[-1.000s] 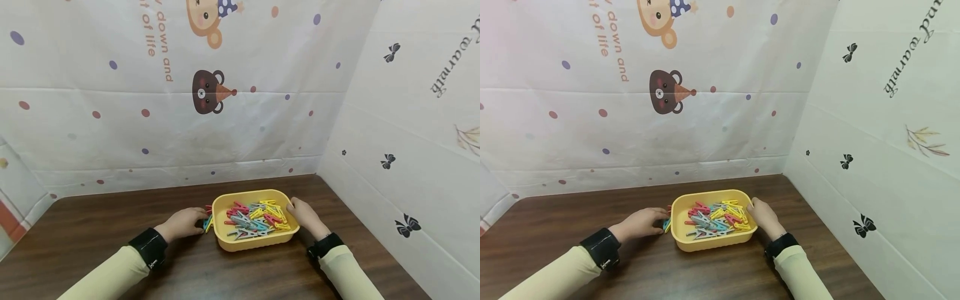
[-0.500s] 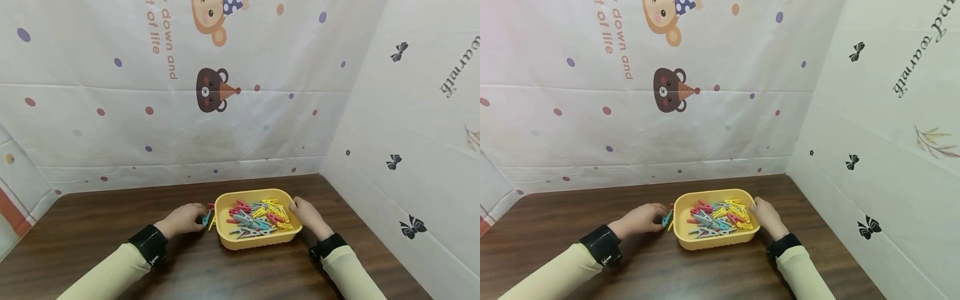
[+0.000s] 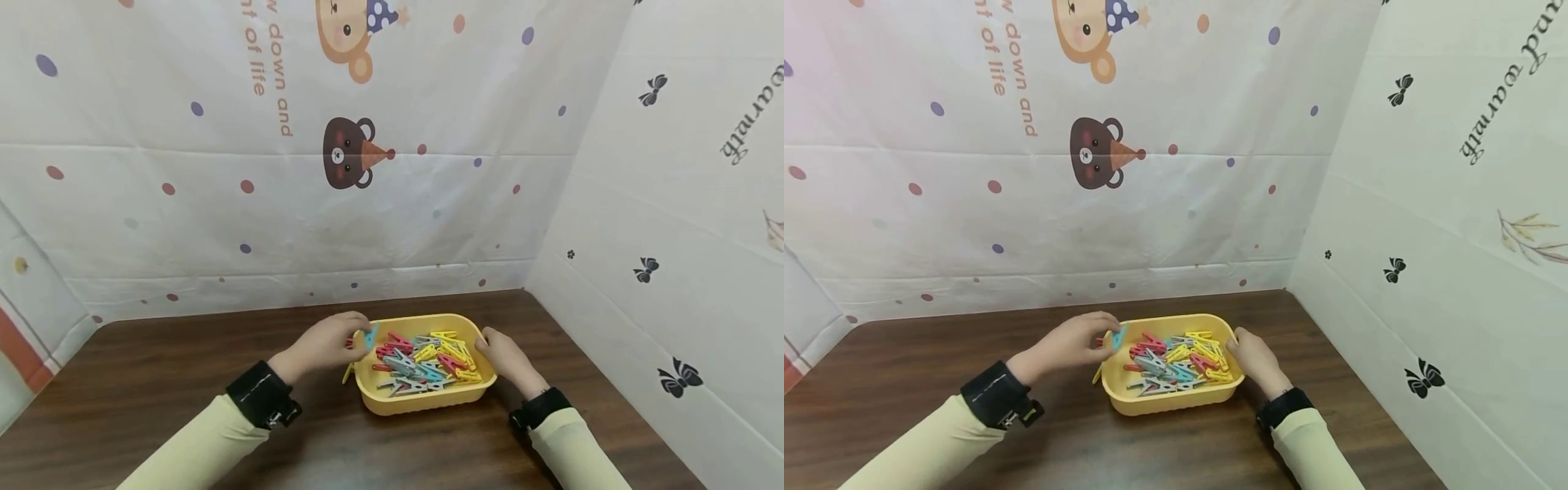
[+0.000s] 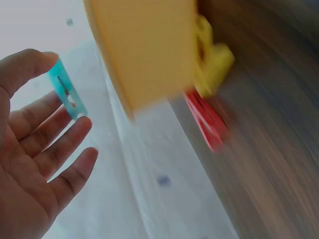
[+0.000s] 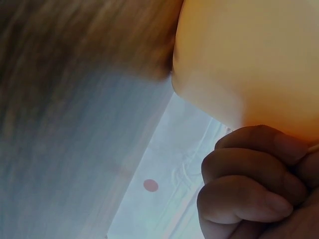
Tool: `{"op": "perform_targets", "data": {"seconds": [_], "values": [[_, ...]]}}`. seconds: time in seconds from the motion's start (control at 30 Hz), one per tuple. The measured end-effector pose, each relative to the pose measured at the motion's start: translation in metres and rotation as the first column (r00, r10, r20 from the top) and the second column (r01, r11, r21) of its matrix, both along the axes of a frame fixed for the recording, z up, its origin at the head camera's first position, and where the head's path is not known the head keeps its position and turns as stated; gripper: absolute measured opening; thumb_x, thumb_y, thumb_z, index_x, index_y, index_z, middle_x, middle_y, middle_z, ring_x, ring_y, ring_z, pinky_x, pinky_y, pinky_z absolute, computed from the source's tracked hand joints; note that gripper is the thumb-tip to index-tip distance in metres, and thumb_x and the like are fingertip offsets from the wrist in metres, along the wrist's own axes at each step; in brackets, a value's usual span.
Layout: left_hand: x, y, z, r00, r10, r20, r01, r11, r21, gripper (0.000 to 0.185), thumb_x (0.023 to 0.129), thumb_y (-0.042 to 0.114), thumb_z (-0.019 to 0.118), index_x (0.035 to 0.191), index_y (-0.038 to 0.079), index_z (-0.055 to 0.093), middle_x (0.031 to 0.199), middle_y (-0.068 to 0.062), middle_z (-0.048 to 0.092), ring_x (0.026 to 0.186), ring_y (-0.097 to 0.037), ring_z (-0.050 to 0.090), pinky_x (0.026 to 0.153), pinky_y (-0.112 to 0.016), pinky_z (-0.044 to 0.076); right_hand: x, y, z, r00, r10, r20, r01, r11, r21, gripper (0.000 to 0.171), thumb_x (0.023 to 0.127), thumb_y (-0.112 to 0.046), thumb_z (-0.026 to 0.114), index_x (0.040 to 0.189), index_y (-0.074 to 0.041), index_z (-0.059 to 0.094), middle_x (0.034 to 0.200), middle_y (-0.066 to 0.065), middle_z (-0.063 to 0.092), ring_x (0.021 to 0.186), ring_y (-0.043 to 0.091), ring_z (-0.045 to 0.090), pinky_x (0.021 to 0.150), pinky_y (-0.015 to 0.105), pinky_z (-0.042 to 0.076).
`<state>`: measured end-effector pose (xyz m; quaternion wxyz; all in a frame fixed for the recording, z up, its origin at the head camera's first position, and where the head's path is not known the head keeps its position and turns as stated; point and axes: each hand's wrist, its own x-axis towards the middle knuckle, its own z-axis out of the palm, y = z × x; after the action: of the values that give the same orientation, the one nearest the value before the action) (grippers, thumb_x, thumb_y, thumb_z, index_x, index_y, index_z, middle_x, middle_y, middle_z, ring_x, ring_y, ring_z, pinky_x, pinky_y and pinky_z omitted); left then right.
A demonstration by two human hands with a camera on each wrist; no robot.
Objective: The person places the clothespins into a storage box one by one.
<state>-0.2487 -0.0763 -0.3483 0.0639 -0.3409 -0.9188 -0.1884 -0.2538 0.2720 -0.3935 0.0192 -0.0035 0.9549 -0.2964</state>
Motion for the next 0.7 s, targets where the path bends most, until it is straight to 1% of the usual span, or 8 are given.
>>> {"op": "perform_targets", "data": {"seconds": [0.07, 0.13, 0.2, 0.33, 0.47, 0.63, 0.7], "values": [[0.004, 0.015, 0.0, 0.999, -0.035, 0.01, 0.035, 0.999, -0.02, 0.034, 0.091, 0.022, 0.076, 0.12, 0.005, 0.073, 0.128, -0.011, 0.069, 0.118, -0.028, 0.067, 0.1, -0.045, 0.056, 0.0, 0.0, 0.0, 1.0, 0.002, 0.001, -0.002, 1.0, -0.008, 0.021, 0.105, -0.018, 0.046, 0.095, -0.001, 0.052, 0.074, 0.007, 0.045, 0.064, 0.018, 0.049, 0.056, 0.028, 0.04], [0.006, 0.029, -0.002, 0.998, -0.069, 0.012, 0.069, 0.997, -0.042, 0.034, 0.092, 0.023, 0.076, 0.121, 0.007, 0.073, 0.129, -0.01, 0.069, 0.121, -0.027, 0.067, 0.102, -0.044, 0.056, 0.0, -0.001, 0.0, 1.0, 0.001, 0.001, -0.001, 1.0, -0.01, 0.021, 0.105, -0.018, 0.046, 0.094, -0.001, 0.051, 0.073, 0.006, 0.045, 0.063, 0.018, 0.049, 0.056, 0.028, 0.04], [0.006, 0.043, -0.006, 0.995, -0.095, 0.024, 0.096, 0.993, -0.064, 0.035, 0.092, 0.025, 0.075, 0.123, 0.008, 0.072, 0.13, -0.01, 0.069, 0.122, -0.026, 0.066, 0.104, -0.044, 0.054, 0.0, -0.001, 0.0, 1.0, -0.003, 0.0, 0.003, 1.0, -0.007, 0.021, 0.105, -0.018, 0.046, 0.094, -0.001, 0.051, 0.072, 0.006, 0.044, 0.062, 0.018, 0.048, 0.055, 0.028, 0.04], [0.004, 0.064, -0.017, 0.99, -0.127, 0.053, 0.134, 0.981, -0.144, 0.034, 0.094, 0.028, 0.074, 0.123, 0.009, 0.073, 0.13, -0.007, 0.069, 0.123, -0.023, 0.065, 0.106, -0.04, 0.054, 0.0, -0.001, -0.002, 1.0, -0.002, -0.003, 0.002, 1.0, -0.008, 0.021, 0.105, -0.018, 0.046, 0.092, -0.002, 0.05, 0.072, 0.006, 0.043, 0.062, 0.018, 0.047, 0.055, 0.028, 0.038], [0.001, 0.077, -0.026, 0.989, -0.127, 0.077, 0.14, 0.969, -0.205, 0.036, 0.094, 0.03, 0.073, 0.125, 0.012, 0.073, 0.133, -0.005, 0.069, 0.126, -0.021, 0.064, 0.108, -0.037, 0.053, 0.0, -0.001, -0.002, 1.0, 0.002, 0.004, -0.002, 1.0, -0.017, 0.021, 0.104, -0.018, 0.046, 0.092, -0.002, 0.049, 0.072, 0.006, 0.043, 0.062, 0.018, 0.047, 0.056, 0.028, 0.038], [-0.002, 0.086, -0.029, 0.986, -0.127, 0.109, 0.148, 0.966, -0.213, 0.038, 0.097, 0.031, 0.069, 0.132, 0.017, 0.07, 0.14, -0.002, 0.067, 0.134, -0.018, 0.061, 0.112, -0.037, 0.05, 0.0, 0.0, -0.002, 1.0, -0.009, 0.003, 0.009, 1.0, -0.019, 0.021, 0.104, -0.018, 0.046, 0.093, -0.002, 0.051, 0.073, 0.006, 0.044, 0.063, 0.018, 0.049, 0.056, 0.028, 0.039], [-0.002, 0.087, -0.029, 0.985, -0.137, 0.109, 0.157, 0.965, -0.209, 0.037, 0.098, 0.03, 0.068, 0.132, 0.017, 0.07, 0.139, -0.001, 0.068, 0.133, -0.017, 0.061, 0.112, -0.037, 0.05, 0.0, 0.0, -0.002, 1.0, -0.01, 0.0, 0.01, 1.0, -0.014, 0.021, 0.105, -0.019, 0.046, 0.094, -0.002, 0.051, 0.073, 0.006, 0.045, 0.063, 0.018, 0.049, 0.056, 0.028, 0.039]]}}
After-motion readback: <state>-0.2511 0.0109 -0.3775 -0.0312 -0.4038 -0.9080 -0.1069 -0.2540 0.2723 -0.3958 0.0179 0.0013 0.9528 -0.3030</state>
